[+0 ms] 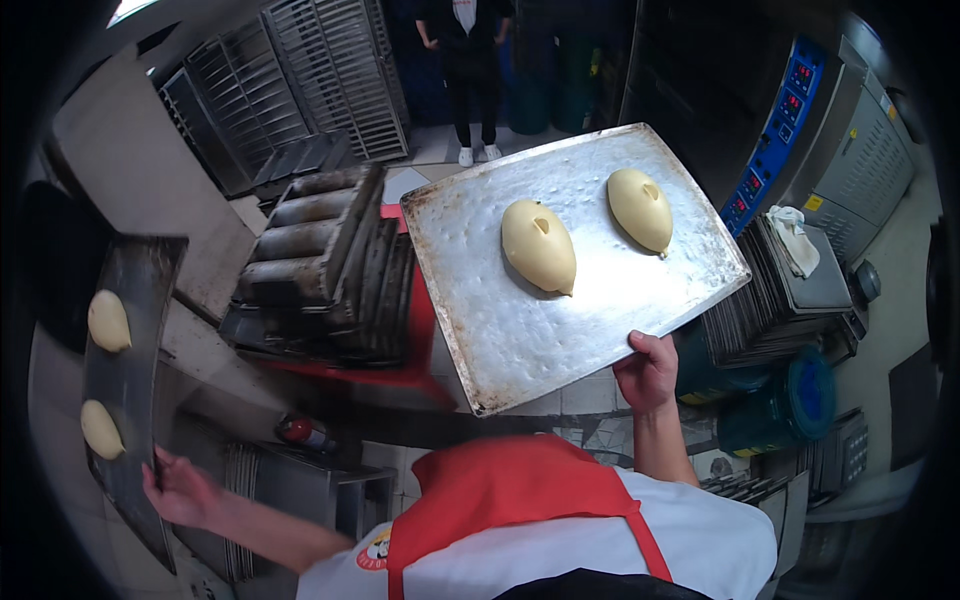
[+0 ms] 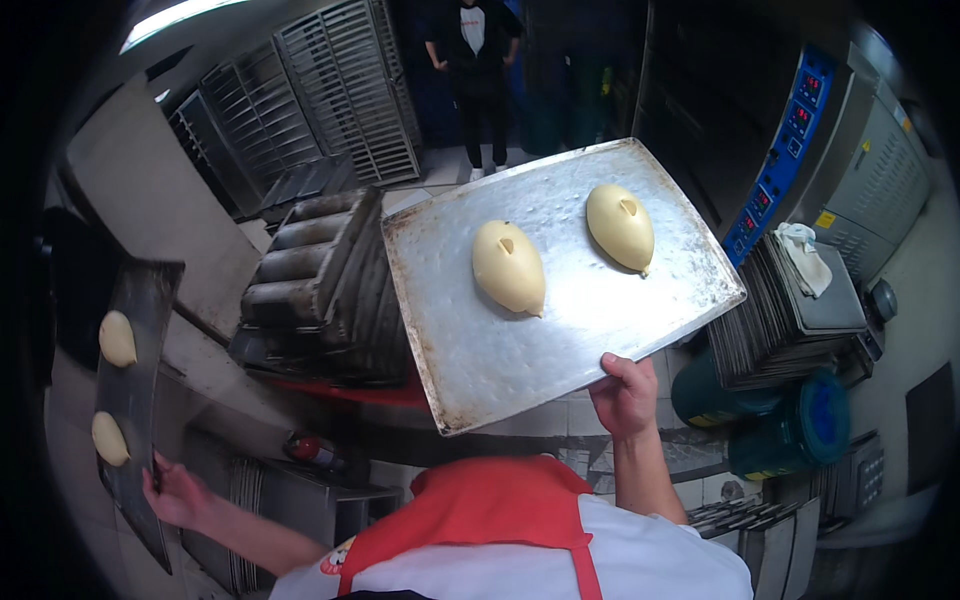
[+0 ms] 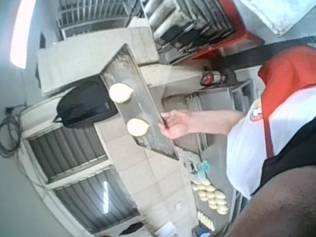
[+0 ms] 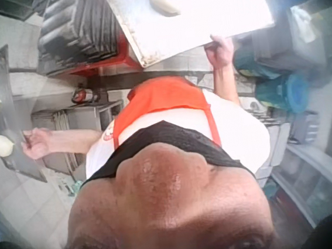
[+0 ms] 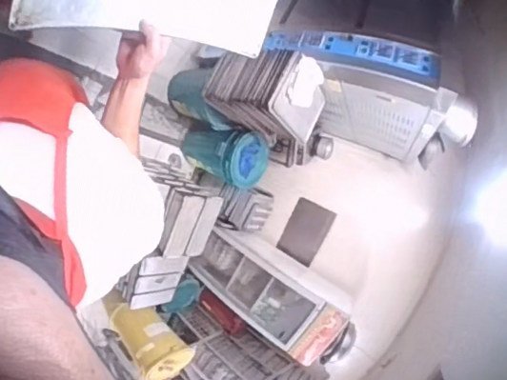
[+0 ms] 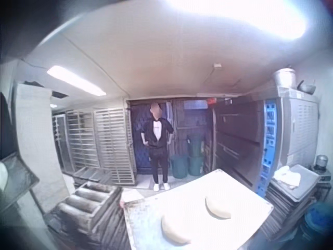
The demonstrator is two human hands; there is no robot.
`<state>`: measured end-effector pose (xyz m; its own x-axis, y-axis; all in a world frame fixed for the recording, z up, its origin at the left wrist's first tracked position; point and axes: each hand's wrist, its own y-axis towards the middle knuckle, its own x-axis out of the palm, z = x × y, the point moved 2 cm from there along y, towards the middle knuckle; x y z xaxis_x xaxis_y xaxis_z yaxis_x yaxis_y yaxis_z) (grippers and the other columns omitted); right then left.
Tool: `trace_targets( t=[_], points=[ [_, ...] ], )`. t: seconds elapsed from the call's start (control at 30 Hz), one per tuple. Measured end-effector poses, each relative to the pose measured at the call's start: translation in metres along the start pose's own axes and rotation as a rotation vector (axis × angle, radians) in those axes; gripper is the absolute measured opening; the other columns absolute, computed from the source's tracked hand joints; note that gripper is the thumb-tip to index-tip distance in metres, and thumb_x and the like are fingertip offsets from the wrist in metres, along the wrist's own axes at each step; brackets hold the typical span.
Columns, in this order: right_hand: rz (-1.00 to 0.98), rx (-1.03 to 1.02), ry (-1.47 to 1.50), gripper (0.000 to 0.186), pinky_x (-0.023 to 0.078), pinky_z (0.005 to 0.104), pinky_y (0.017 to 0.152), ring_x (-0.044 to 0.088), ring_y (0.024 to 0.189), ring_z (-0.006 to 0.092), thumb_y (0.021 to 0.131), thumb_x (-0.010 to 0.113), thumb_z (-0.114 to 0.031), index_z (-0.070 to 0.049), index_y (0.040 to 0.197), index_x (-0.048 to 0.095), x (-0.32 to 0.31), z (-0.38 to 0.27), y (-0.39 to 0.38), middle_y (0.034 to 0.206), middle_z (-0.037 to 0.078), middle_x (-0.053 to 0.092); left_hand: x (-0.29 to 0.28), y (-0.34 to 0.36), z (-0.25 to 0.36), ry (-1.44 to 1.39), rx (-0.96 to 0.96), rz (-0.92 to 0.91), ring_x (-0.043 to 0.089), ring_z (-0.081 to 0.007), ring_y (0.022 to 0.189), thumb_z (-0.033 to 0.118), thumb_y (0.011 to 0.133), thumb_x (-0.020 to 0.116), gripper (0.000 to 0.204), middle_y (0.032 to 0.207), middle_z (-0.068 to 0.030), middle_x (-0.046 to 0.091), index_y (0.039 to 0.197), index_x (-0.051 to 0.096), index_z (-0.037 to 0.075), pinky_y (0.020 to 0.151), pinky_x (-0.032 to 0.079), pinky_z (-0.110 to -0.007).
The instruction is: The person places portions of dough onto metal trays by hand and then slides the loaded trays into a large commercial oven.
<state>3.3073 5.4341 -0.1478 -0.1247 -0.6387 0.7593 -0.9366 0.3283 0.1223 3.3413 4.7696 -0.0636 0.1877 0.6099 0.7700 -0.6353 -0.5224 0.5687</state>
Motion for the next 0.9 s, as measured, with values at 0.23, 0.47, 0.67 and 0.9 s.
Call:
trace_targets(
  t=[0.23,0.47,0.67,0.9],
  points=[
    [0.019,0.041,0.005,0.062,0.046,0.0452,0.104,0.055,0.123,0.0312,0.083,0.056,-0.002,0.002,0.142,0.037,-0.087,-0.052,0.090,0.133,0.015,0.055,0.141,-0.013,-0.197,-0.048,0.190,0.110,0.059,-0.0349,0.117,0.001,0.093,0.049,0.037,0.124,-0.0271,0.059,0.125,0.047,-0.017,0.104,0.050,-0.041],
    [-0.120,0.194,0.073,0.063,0.043,0.0465,0.108,0.051,0.129,0.0320,0.083,0.056,0.002,0.001,0.143,0.036,-0.138,-0.017,0.250,0.139,0.016,0.050,0.190,0.023,-0.375,-0.060,0.295,0.138,0.061,-0.0384,0.112,0.000,0.089,0.051,0.036,0.117,-0.0305,0.060,0.117,0.047,-0.021,0.103,0.050,-0.045],
    [-0.195,0.318,0.064,0.061,0.052,0.0527,0.095,0.055,0.123,0.0375,0.086,0.053,0.002,-0.003,0.145,0.036,-0.175,-0.005,0.409,0.137,0.018,0.050,0.255,0.033,-0.545,0.041,0.490,0.237,0.056,-0.0396,0.121,-0.003,0.087,0.048,0.032,0.125,-0.0295,0.056,0.115,0.047,-0.020,0.110,0.043,-0.051],
    [-0.271,0.488,0.150,0.058,0.052,0.0604,0.096,0.053,0.125,0.0398,0.088,0.052,0.003,-0.003,0.144,0.037,-0.227,0.037,0.489,0.139,0.018,0.050,0.269,0.031,-0.629,-0.005,0.415,0.110,0.064,-0.0382,0.106,-0.003,0.086,0.049,0.019,0.111,-0.0248,0.063,0.098,0.058,-0.013,0.098,0.054,-0.052]
  ],
)
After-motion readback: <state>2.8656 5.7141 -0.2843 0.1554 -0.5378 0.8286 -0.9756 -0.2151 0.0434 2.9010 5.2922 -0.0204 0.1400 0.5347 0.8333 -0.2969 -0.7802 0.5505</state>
